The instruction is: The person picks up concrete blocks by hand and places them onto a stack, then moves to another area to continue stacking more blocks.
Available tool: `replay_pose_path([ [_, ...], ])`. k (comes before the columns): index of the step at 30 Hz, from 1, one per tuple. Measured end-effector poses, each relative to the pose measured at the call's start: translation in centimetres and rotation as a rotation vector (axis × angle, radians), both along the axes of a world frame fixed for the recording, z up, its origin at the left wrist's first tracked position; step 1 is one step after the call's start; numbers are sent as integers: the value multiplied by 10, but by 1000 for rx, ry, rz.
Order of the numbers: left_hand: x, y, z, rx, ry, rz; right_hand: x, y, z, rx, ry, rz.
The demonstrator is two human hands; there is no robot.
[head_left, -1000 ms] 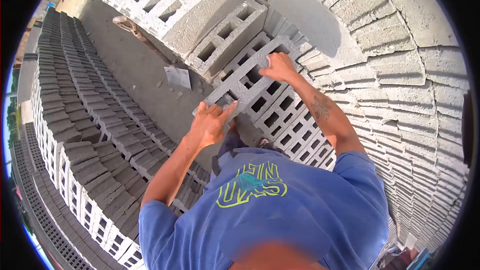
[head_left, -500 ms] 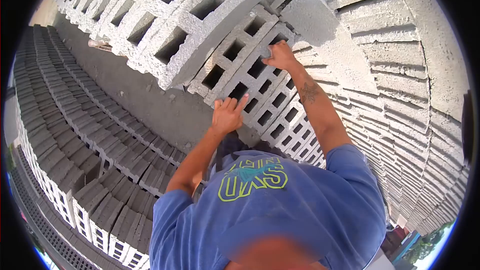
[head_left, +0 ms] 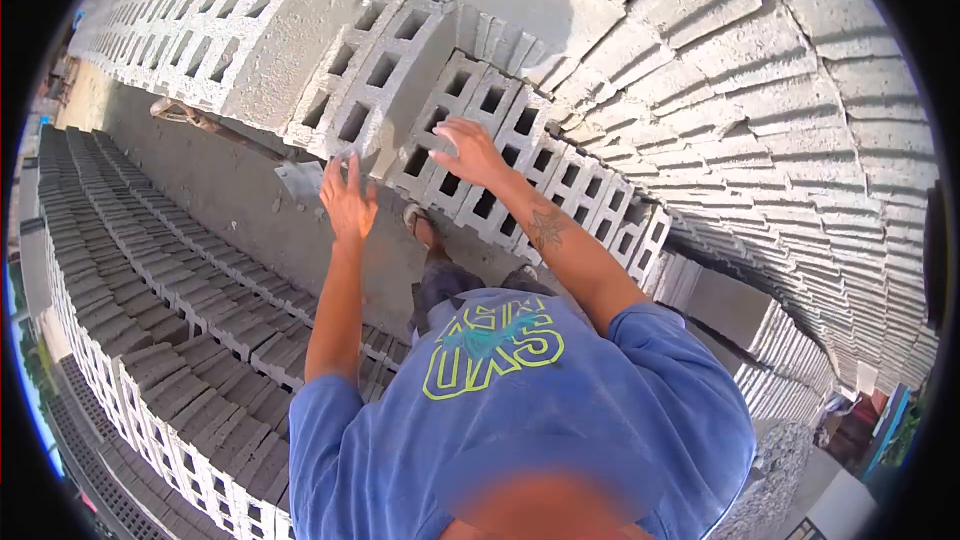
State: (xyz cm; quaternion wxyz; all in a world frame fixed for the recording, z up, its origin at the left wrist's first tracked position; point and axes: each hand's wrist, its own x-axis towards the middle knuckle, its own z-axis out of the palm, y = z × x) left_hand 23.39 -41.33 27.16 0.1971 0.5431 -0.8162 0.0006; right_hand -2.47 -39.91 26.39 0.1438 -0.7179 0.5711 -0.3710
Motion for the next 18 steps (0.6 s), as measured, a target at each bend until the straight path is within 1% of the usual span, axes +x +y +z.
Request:
replay_pose_path([
  [1,-1,26,-6,36,51,67,-14,54,-2,114,-30,18],
  [2,-3,52,-16,74,59,111,-32,105,-24,343,-21,55],
  [3,2,78,-36,147,-12,110,-49,166,-60,471,23,32],
  [4,8,104,-57,238,-59,84,-69,229,-82,683,119,32],
  [5,9,132,-71,368,-177,82,-89,292,-90,943,182,-22],
  [6,7,155,-80,563,-257,62,-107,356,-94,1215,219,-61],
  [7,15,166,-114,685,-335,-33,-124,418,-100,1275,112,-239],
  [8,2,181,-112,835,-450,-125,-137,475,-102,1321,7,-397],
  [9,33,181,-188,724,-507,-417,-153,526,-92,1372,-206,-607],
  [10,25,181,-217,868,-472,-541,-163,572,-88,1378,-256,-888],
  [11,24,175,-242,1018,-440,-642,-168,622,-113,1237,-246,-1226],
  [12,12,171,-241,1001,-466,-677,-182,672,-156,1173,-138,-1388],
  [14,-45,176,-209,980,-609,-669,-165,708,-63,668,-547,-1737],
  [15,-79,170,-183,908,-569,-775,-158,718,-55,654,-547,-1771],
  [16,-115,166,-164,843,-515,-878,-157,733,-46,576,-688,-1928],
  [17,-148,167,-157,939,-416,-792,-159,752,-38,488,-829,-2074],
  [18,-175,164,-152,1033,-326,-692,-161,771,-44,485,-821,-2092],
])
